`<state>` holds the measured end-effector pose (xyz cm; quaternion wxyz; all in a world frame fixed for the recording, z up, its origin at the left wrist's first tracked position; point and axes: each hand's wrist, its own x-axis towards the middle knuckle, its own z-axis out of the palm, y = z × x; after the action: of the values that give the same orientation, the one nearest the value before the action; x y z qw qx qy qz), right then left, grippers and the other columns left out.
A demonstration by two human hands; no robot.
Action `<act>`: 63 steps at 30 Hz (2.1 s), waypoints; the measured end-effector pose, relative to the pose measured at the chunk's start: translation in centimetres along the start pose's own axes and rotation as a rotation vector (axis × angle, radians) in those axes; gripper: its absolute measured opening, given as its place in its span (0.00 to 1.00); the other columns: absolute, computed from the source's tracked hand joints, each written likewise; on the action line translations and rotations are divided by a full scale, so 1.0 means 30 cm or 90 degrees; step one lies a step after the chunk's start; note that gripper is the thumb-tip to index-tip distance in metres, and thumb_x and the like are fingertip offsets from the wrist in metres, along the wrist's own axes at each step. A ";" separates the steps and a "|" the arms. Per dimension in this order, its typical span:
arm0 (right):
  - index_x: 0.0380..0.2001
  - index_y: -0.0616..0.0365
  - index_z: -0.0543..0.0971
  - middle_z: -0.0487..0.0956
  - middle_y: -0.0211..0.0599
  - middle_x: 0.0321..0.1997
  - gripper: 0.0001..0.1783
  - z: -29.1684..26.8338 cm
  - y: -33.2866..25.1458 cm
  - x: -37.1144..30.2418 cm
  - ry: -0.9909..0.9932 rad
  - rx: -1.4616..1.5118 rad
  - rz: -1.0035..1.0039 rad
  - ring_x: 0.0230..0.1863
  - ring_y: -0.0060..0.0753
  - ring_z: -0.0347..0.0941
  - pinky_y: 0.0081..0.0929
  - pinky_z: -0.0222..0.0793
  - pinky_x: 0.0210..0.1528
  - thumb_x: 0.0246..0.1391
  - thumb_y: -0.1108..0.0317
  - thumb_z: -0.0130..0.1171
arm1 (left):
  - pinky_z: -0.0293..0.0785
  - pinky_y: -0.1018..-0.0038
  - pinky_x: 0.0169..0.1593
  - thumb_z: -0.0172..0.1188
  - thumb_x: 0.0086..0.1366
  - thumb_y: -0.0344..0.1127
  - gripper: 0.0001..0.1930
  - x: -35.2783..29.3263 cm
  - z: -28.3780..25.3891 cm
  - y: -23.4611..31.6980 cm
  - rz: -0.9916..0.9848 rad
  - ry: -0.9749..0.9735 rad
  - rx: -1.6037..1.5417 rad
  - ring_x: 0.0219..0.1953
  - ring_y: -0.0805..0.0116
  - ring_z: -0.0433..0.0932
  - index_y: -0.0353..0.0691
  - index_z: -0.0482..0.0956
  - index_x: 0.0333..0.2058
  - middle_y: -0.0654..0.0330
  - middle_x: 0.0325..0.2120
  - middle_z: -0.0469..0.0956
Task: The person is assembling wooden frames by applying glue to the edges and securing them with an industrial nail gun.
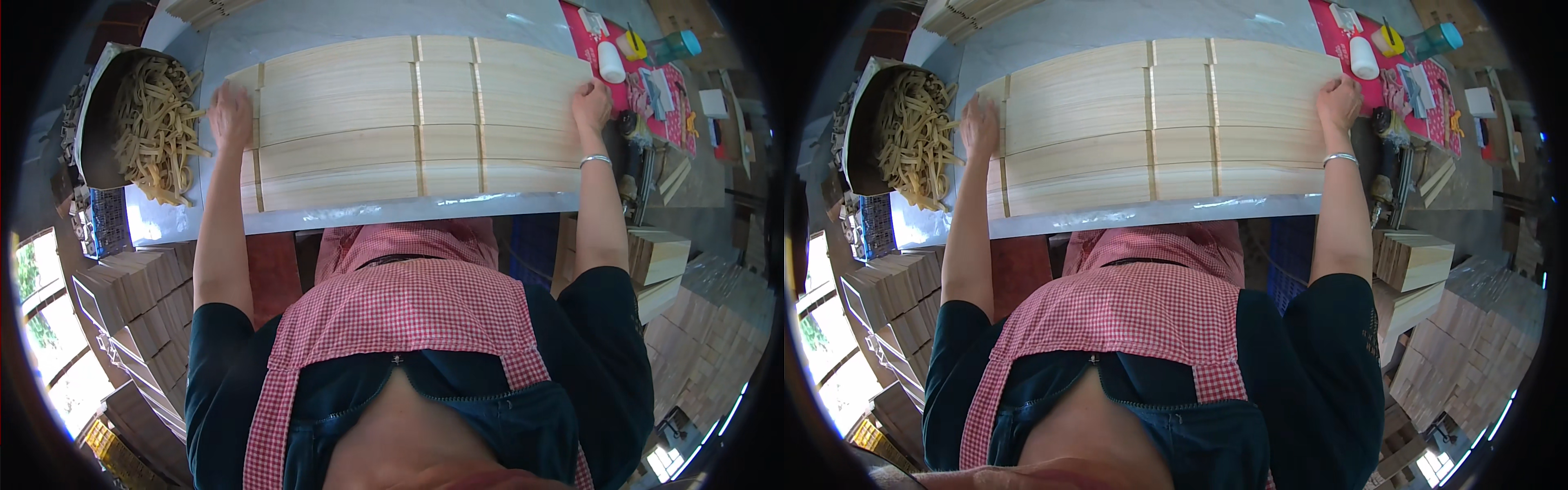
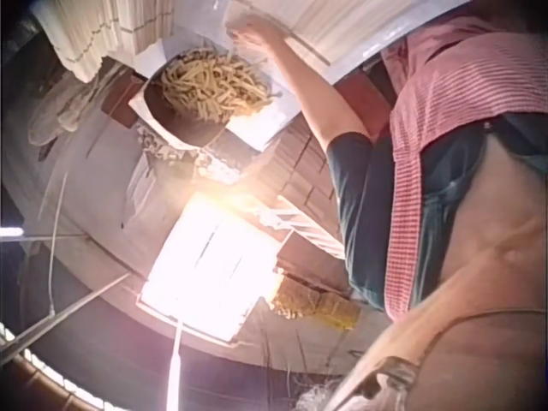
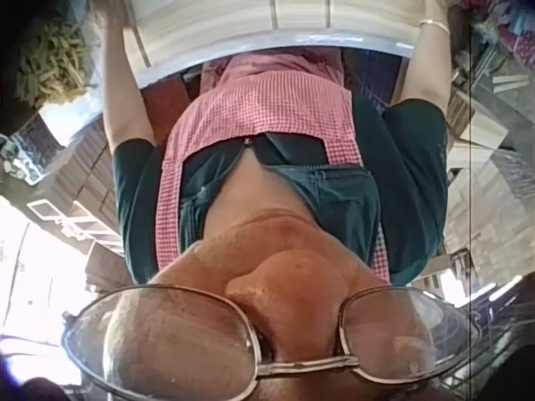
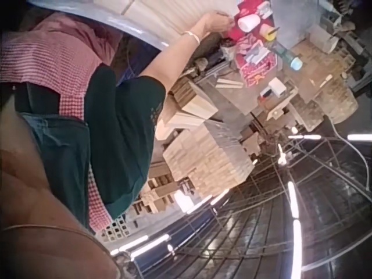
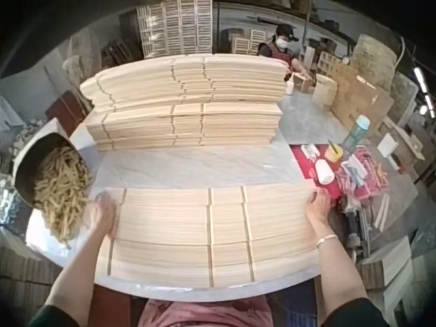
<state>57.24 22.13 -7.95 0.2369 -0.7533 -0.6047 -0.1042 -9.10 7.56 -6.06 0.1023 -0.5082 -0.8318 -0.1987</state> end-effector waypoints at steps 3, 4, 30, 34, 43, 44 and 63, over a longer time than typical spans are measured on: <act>0.48 0.56 0.81 0.82 0.51 0.48 0.18 0.012 -0.020 0.010 -0.047 0.001 0.032 0.49 0.59 0.76 0.48 0.72 0.55 0.57 0.63 0.53 | 0.66 0.57 0.62 0.54 0.69 0.49 0.26 0.026 0.025 0.003 0.007 -0.048 -0.010 0.58 0.42 0.71 0.34 0.78 0.56 0.41 0.60 0.73; 0.48 0.56 0.81 0.83 0.50 0.48 0.19 0.009 -0.025 0.008 -0.031 -0.002 0.034 0.50 0.59 0.76 0.47 0.72 0.55 0.56 0.62 0.53 | 0.66 0.57 0.62 0.54 0.69 0.49 0.26 0.025 0.032 0.002 0.004 -0.041 -0.019 0.57 0.42 0.71 0.34 0.78 0.56 0.41 0.59 0.73; 0.46 0.48 0.83 0.82 0.40 0.48 0.17 -0.007 -0.030 -0.004 -0.020 -0.038 0.025 0.49 0.57 0.75 0.52 0.69 0.55 0.57 0.60 0.51 | 0.64 0.58 0.63 0.49 0.70 0.57 0.31 0.012 -0.022 0.068 -0.027 -0.082 0.080 0.61 0.43 0.68 0.37 0.75 0.60 0.42 0.61 0.70; 0.42 0.53 0.82 0.81 0.43 0.45 0.15 -0.050 -0.112 -0.009 0.017 -0.143 -0.032 0.46 0.56 0.75 0.50 0.71 0.52 0.57 0.62 0.51 | 0.61 0.55 0.66 0.55 0.68 0.56 0.33 -0.043 -0.014 0.071 0.091 0.053 0.157 0.67 0.42 0.63 0.39 0.71 0.64 0.45 0.69 0.61; 0.42 0.57 0.78 0.80 0.42 0.43 0.14 -0.044 -0.745 -0.194 0.014 0.290 -0.415 0.48 0.46 0.76 0.42 0.72 0.51 0.52 0.64 0.60 | 0.41 0.48 0.75 0.56 0.61 0.69 0.51 -0.553 -0.238 0.598 0.639 -0.288 -0.101 0.78 0.52 0.41 0.42 0.52 0.73 0.53 0.76 0.46; 0.40 0.57 0.78 0.80 0.40 0.43 0.13 -0.026 -0.780 -0.207 0.056 0.307 -0.455 0.46 0.48 0.76 0.42 0.72 0.50 0.52 0.63 0.60 | 0.40 0.48 0.76 0.56 0.61 0.69 0.51 -0.554 -0.228 0.620 0.630 -0.302 -0.106 0.78 0.52 0.41 0.41 0.52 0.73 0.53 0.76 0.46; 0.30 0.57 0.83 0.78 0.42 0.39 0.10 0.095 -0.921 -0.102 -0.060 0.270 -0.378 0.44 0.44 0.70 0.39 0.68 0.52 0.56 0.61 0.61 | 0.39 0.44 0.74 0.58 0.61 0.66 0.50 -0.440 -0.145 0.700 0.579 -0.325 -0.110 0.77 0.49 0.43 0.35 0.57 0.71 0.51 0.75 0.50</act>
<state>29.57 25.20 -5.40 0.3190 -0.4830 -0.8154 -0.0060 15.49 3.53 -2.29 -0.0700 -0.8566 -0.5062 -0.0716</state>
